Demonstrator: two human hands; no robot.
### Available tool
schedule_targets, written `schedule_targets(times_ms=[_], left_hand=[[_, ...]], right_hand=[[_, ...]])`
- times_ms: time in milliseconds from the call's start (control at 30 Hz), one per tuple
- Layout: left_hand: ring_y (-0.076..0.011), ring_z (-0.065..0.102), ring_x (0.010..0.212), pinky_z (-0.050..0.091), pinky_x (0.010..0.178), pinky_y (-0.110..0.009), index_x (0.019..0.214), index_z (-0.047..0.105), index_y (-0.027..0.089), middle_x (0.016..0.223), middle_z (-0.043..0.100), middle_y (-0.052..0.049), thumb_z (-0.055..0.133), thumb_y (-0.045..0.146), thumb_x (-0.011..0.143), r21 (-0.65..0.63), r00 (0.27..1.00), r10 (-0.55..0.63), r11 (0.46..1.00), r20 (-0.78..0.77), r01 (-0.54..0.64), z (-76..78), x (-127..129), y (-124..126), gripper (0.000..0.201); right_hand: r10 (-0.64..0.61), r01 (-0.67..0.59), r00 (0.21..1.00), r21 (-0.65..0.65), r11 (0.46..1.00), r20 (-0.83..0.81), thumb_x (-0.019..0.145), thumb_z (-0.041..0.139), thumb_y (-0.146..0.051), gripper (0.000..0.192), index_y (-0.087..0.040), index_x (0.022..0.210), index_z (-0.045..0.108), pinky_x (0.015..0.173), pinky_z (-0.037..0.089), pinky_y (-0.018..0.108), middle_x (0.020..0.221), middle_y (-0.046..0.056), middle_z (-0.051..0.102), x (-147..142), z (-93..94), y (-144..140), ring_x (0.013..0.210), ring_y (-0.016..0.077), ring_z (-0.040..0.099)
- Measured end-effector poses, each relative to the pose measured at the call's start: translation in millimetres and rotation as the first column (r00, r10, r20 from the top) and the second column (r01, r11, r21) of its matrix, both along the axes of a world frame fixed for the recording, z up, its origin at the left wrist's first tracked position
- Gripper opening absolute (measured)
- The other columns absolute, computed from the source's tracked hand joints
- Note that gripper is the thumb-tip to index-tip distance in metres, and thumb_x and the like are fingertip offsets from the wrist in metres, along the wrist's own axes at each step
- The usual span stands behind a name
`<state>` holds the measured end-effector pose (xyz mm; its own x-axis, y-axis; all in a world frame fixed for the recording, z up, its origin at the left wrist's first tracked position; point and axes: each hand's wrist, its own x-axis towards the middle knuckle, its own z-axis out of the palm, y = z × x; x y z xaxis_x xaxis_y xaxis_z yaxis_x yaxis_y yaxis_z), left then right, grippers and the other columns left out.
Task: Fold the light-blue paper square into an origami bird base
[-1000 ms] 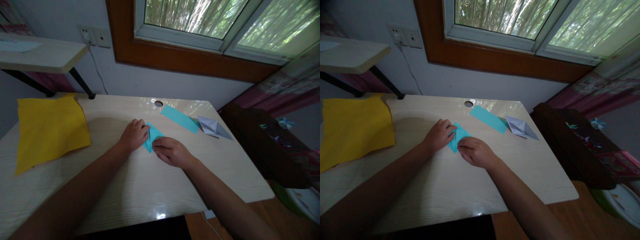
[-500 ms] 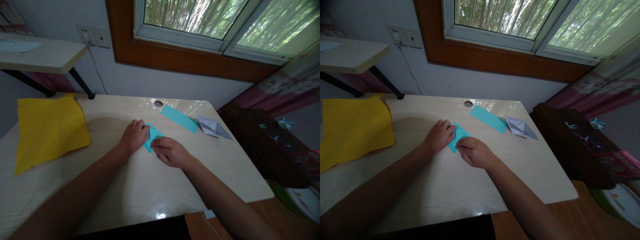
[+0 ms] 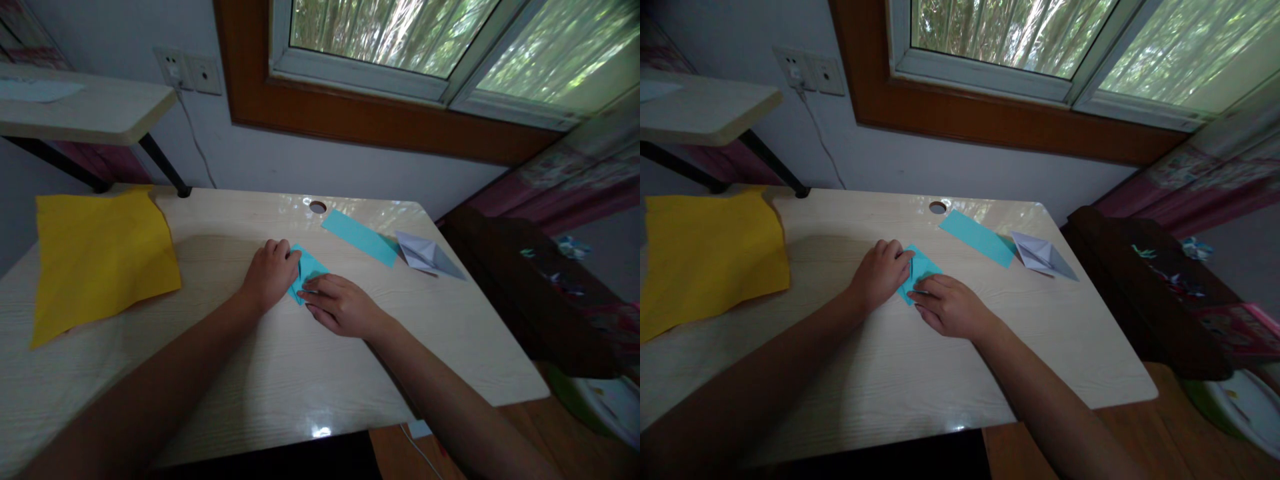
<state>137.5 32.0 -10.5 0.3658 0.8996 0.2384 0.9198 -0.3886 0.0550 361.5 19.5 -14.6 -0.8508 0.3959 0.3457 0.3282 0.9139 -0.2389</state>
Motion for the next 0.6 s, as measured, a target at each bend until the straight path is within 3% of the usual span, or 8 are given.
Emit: schedule_targets(times_ms=[167, 367, 600], left_hand=[[-0.0293, 0.048, 0.101, 0.045, 0.084, -0.042, 0.116, 0.065, 0.021, 0.107, 0.056, -0.012, 0.051, 0.027, 0.099, 0.002, 0.999, -0.016, 1.0, 0.04, 0.016, -1.8, -3.4, 1.8, 0.022], [-0.0294, 0.048, 0.102, 0.045, 0.087, -0.042, 0.125, 0.061, 0.019, 0.11, 0.057, -0.012, 0.049, 0.028, 0.1, 0.018, 0.999, -0.014, 1.0, 0.04, 0.013, -3.1, -5.7, 1.4, 0.029], [-0.0302, 0.049, 0.102, 0.045, 0.089, -0.043, 0.131, 0.058, 0.018, 0.11, 0.058, -0.013, 0.049, 0.027, 0.1, 0.052, 0.999, 0.004, 0.999, 0.038, -0.006, -6.6, -4.7, 0.7, 0.034]], right_hand=[[-0.007, 0.007, 1.0, 0.004, 1.0, 0.005, 0.097, 0.059, -0.028, 0.033, -0.02, 0.128, 0.068, 0.099, 0.057, 0.047, 0.118, 0.012, 0.069, -1.8, 3.4, -0.8, 0.112, 0.0269, 0.065], [-0.001, 0.002, 0.999, 0.017, 1.0, -0.035, 0.095, 0.063, -0.034, 0.036, -0.023, 0.13, 0.066, 0.116, 0.042, 0.057, 0.127, 0.012, 0.067, -3.3, 6.2, 2.5, 0.132, 0.0304, 0.055], [-0.008, 0.008, 1.0, -0.004, 1.0, -0.02, 0.096, 0.063, -0.037, 0.042, -0.024, 0.136, 0.061, 0.118, 0.04, 0.055, 0.132, 0.013, 0.066, -4.2, 5.1, 3.2, 0.133, 0.0272, 0.057]])
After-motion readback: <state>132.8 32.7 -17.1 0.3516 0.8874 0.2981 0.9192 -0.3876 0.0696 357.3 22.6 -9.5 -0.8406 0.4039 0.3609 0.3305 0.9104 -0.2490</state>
